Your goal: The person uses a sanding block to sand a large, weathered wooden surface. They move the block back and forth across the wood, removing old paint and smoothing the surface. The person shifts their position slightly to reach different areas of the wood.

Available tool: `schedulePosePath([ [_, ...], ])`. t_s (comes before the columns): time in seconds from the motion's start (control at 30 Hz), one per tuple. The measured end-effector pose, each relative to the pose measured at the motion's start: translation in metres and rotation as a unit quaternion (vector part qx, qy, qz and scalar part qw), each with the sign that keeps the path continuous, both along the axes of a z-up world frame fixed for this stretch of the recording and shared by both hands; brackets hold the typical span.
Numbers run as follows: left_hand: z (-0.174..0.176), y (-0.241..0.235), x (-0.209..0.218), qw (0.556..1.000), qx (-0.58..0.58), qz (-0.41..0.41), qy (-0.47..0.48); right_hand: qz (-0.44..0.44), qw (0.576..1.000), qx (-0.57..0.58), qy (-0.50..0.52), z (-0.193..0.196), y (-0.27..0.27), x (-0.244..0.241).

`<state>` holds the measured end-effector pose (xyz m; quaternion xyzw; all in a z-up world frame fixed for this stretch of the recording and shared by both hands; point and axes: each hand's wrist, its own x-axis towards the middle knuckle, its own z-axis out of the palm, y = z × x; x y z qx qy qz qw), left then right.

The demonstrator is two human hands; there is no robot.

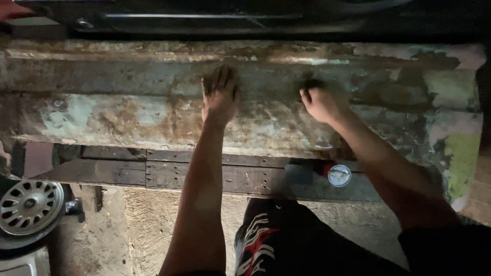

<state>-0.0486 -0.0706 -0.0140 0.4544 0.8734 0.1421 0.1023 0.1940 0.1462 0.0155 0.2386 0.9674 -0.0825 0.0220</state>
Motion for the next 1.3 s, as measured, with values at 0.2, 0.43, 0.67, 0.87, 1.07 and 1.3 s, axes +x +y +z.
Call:
schedulePosePath([
  [0.2, -0.002, 0.001, -0.002, 0.999, -0.042, -0.006, -0.009, -0.069, 0.996, -0.060, -0.021, -0.015, 0.031, -0.053],
  [0.43, 0.003, -0.002, 0.000, 1.000, -0.020, 0.007, -0.003, -0.071, 0.994, -0.030, -0.072, -0.011, -0.024, -0.018],
  [0.67, -0.006, -0.002, -0.001, 1.000, 0.008, -0.008, 0.020, -0.075, 0.995, 0.059, -0.014, -0.023, 0.008, -0.092],
  [0.87, -0.021, 0.003, -0.002, 0.999, 0.025, -0.002, 0.043, -0.036, 0.998, 0.013, -0.056, -0.016, -0.033, -0.059],
  [1.07, -0.009, -0.001, -0.006, 0.999, 0.004, -0.013, 0.032, -0.071, 0.997, 0.002, -0.004, -0.027, -0.014, -0.122],
  [1.3, -0.004, 0.004, -0.010, 0.999, 0.031, -0.005, 0.042, -0.115, 0.991, -0.070, -0.007, -0.055, -0.035, -0.090],
])
